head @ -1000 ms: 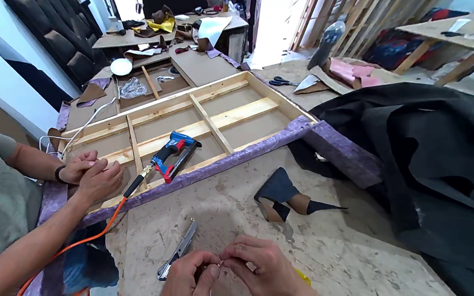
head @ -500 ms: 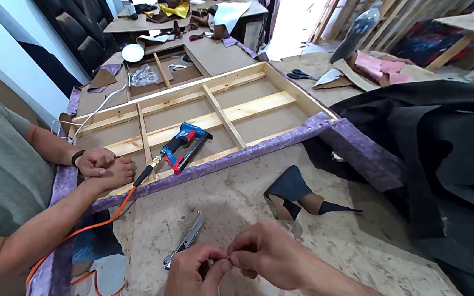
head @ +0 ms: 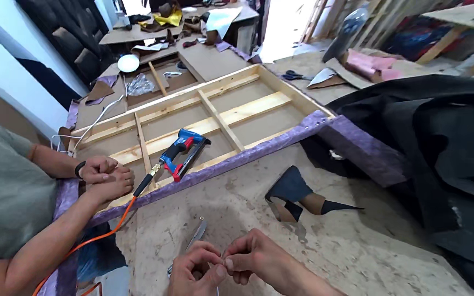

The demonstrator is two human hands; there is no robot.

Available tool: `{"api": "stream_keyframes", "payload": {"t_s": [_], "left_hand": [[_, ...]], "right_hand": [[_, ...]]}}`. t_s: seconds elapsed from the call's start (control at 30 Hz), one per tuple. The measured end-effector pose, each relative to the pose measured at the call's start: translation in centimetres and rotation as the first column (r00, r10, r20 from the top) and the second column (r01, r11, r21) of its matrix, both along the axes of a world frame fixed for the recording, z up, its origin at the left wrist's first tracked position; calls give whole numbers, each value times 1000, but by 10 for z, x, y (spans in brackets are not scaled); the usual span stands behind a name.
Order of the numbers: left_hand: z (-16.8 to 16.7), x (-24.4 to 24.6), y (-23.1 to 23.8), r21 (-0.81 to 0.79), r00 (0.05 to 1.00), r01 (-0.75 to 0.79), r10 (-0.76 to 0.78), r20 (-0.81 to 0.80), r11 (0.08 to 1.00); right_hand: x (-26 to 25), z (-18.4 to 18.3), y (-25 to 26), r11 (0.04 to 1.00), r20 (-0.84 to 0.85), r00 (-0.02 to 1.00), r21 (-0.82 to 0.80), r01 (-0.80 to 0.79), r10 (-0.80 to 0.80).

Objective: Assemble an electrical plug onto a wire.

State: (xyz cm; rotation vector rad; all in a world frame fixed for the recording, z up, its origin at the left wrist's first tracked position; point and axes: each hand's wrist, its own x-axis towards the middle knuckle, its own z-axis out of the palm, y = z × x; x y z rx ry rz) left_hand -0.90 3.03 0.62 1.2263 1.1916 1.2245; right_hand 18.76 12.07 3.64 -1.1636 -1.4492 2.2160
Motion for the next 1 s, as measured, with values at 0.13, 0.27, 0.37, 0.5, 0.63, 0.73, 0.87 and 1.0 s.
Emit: {"api": "stream_keyframes", "payload": {"t_s": [0.13, 0.27, 0.37, 0.5, 0.63, 0.73, 0.87, 1.0], "left_hand": [[-3, 4, -5, 30, 989, -62, 66, -129, 998], [-2, 1, -7, -3, 976, -145, 143, -166, 989], [2, 4, -9, -26, 976, -156, 151, -156, 987], [1, 11, -8, 8, 976, -158, 158, -148, 987], [-2, 10, -2, -66, 988, -145, 140, -69, 987], [-3, 6, 3, -94, 991, -134, 132, -28, 986], [-9, 2, 6, -113, 990, -140, 141, 4, 984], [-12, -1, 9, -161, 984, -171, 176, 17, 972]], "right_hand": [[4, -20, -12, 985, -95, 982, -72, 158, -164], [9, -26, -26, 928, -126, 919, -39, 371, -373], [11, -21, -38, 835, -217, 807, -138, 532, -550], [4, -28, -51, 768, -343, 689, -234, 596, -639], [2, -38, -52, 735, -347, 648, -292, 612, -678], [6, -40, -50, 731, -384, 622, -333, 596, -682], [7, -43, -47, 718, -382, 608, -364, 593, -696], [13, -47, -45, 769, -449, 624, -360, 529, -639]]}}
